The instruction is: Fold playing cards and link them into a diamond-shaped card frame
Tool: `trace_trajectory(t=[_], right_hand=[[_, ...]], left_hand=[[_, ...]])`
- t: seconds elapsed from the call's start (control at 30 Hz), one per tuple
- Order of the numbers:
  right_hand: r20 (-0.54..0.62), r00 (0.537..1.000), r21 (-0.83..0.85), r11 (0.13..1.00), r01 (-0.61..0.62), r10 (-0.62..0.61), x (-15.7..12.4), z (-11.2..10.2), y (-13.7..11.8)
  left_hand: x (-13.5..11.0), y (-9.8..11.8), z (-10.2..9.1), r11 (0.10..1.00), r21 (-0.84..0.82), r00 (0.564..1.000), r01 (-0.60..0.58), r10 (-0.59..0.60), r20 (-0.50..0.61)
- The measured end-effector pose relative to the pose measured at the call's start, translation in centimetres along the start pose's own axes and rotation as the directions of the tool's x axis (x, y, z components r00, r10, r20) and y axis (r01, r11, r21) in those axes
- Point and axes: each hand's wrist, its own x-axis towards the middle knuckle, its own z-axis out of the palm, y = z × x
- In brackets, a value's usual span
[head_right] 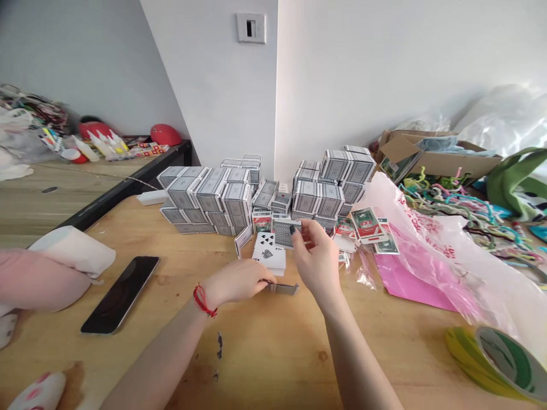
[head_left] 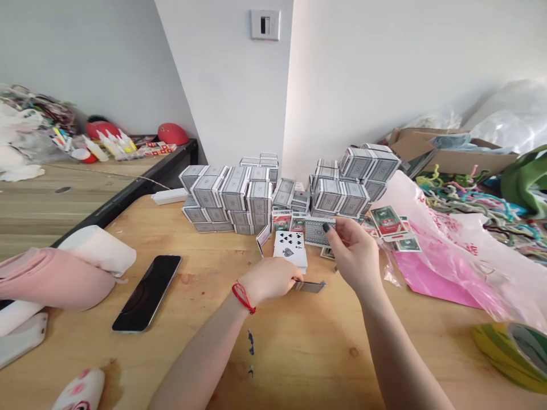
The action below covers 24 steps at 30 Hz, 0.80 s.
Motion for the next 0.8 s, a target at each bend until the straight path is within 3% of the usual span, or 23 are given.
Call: trace_trajectory(t=[0.3, 0.4, 0.47, 0.53, 0.63, 0.73, 0.8], right_hand=[[-0.015, 1.0, -0.122, 0.993, -0.005, 0.003, 0.0, -0.4, 0.0], [-0.03, 0.999, -0.17, 0.985, 0.005, -0.01, 0.0, -0.4, 0.0], [-0.049, 0.999, -0.168, 0.986, 0.013, -0.021, -0.1, -0.4, 0.0], [-0.058, 0.998, -0.164, 0.986, 0.01, -0.019, -0.1, -0.4, 0.0], [-0.039, 0.999, -0.163, 0.987, -0.005, -0.001, -0.1, -0.4, 0.0], [-0.023, 1.0, -0.172, 0.985, 0.001, -0.005, -0.1, -0.3, 0.0], [-0.021, 0.999, -0.188, 0.982, 0.022, -0.027, 0.0, -0.2, 0.0]], left_hand=[[-0.2, -0.2, -0.2, 0.998, -0.027, 0.998, 0.056, -0.057, -0.031], [-0.5, -0.5, -1.0, 0.993, -0.017, 0.986, 0.116, -0.117, -0.119], [-0.6, -1.3, -1.5, 0.979, 0.008, 0.951, 0.204, -0.196, -0.237], [-0.6, -2.6, -1.7, 0.937, 0.004, 0.876, 0.35, -0.325, -0.356], [-0.2, -4.9, -1.1, 0.857, -0.047, 0.767, 0.513, -0.482, -0.424], [0.4, -6.8, -0.1, 0.811, -0.11, 0.701, 0.575, -0.557, -0.445], [0.6, -7.6, 0.5, 0.816, -0.116, 0.7, 0.566, -0.55, -0.456]])
